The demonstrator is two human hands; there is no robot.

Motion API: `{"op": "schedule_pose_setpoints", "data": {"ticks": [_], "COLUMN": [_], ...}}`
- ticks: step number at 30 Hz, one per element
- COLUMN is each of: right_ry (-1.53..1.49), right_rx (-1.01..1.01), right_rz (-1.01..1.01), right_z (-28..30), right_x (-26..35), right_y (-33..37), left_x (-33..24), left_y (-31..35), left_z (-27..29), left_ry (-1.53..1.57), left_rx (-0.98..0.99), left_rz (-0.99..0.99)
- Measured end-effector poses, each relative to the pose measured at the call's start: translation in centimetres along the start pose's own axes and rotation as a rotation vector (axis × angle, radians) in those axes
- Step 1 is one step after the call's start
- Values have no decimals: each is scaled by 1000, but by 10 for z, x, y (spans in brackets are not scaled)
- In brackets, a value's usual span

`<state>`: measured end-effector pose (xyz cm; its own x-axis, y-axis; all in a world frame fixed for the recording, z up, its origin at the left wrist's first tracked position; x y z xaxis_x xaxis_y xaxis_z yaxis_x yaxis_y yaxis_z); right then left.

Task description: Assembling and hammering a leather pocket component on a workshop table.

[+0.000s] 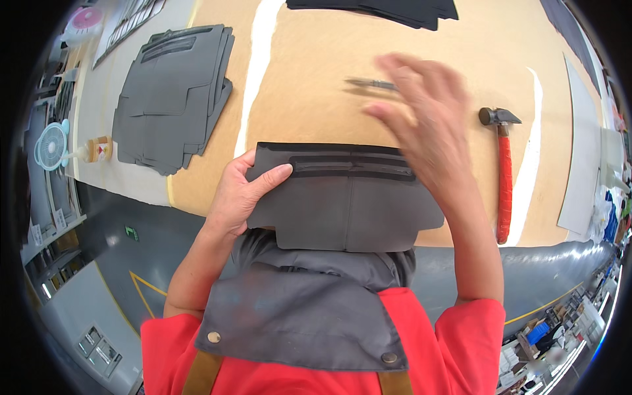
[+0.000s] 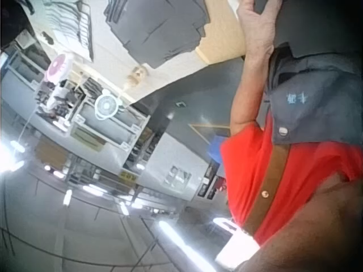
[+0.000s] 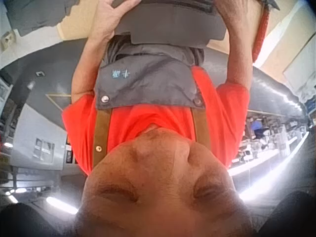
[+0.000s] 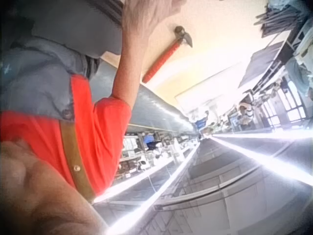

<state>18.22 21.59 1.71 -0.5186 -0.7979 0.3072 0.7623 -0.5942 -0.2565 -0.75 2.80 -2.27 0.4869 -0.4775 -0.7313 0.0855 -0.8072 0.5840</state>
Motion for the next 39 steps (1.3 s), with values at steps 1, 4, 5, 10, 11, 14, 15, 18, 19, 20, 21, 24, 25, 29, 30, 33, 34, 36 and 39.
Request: {"op": "schedule_pose_setpoints", "data": {"ticks": [1,4,5,10,11,14,15,18,19,20,21,24,25,29,30,33,34,36,39], "right_ry": [-181,-405,-523,-1010,-1235,-1450,-1496,-1563,-1566,-1697,-1828,-2022,-2073,-2182,-2264,-2374,-2404,-2513,-2476], "right_rx": [148,521,683,750,659,426,368,369,362,403,443,403,403,358,313,254,243,220,219], "right_rz": [4,-93,-214,-642,-774,-894,-928,-955,-952,-941,-925,-857,-842,-892,-868,-780,-714,-657,-607], "right_z": [-14,-23,-18,-3,-7,-12,-12,-10,-8,-8,-8,-11,-8,-8,-10,-16,-17,-12,-15], "right_x": [-4,-12,-19,-60,-59,-36,-29,-23,-24,-25,-26,-22,-19,-11,-7,-1,1,3,0], "right_y": [0,-6,-6,52,69,90,92,94,95,97,98,105,103,105,105,110,112,109,110], "left_x": [-1,0,2,2,3,1,1,-2,-4,-3,1,13,10,24,24,24,23,15,6], "left_y": [-1,1,5,14,13,9,9,8,11,11,11,11,11,16,18,21,22,22,13], "left_z": [-1,1,7,33,35,33,32,35,40,44,47,54,47,51,48,41,40,37,32], "left_ry": [-41,-64,-53,-7,0,-34,-37,-59,45,151,247,427,462,643,642,759,760,749,767], "left_rx": [16,-52,-68,-75,-93,-61,-56,-41,30,106,179,341,372,393,394,548,542,555,686], "left_rz": [-25,-72,-65,-36,-43,-28,-22,-11,58,127,136,90,98,90,93,56,62,19,12]}}
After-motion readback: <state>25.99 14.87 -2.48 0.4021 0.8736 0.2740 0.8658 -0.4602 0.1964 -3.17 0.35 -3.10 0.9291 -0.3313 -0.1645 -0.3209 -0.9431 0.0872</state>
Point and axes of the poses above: each hand's wrist, its own y-axis away from the middle knuckle, its own z-axis out of the back of the hand, x = y × z, the point moved 2 cm from there along -y, towards the middle knuckle, and after that the axes turned 8 degrees about x, right-handed, at the moved point
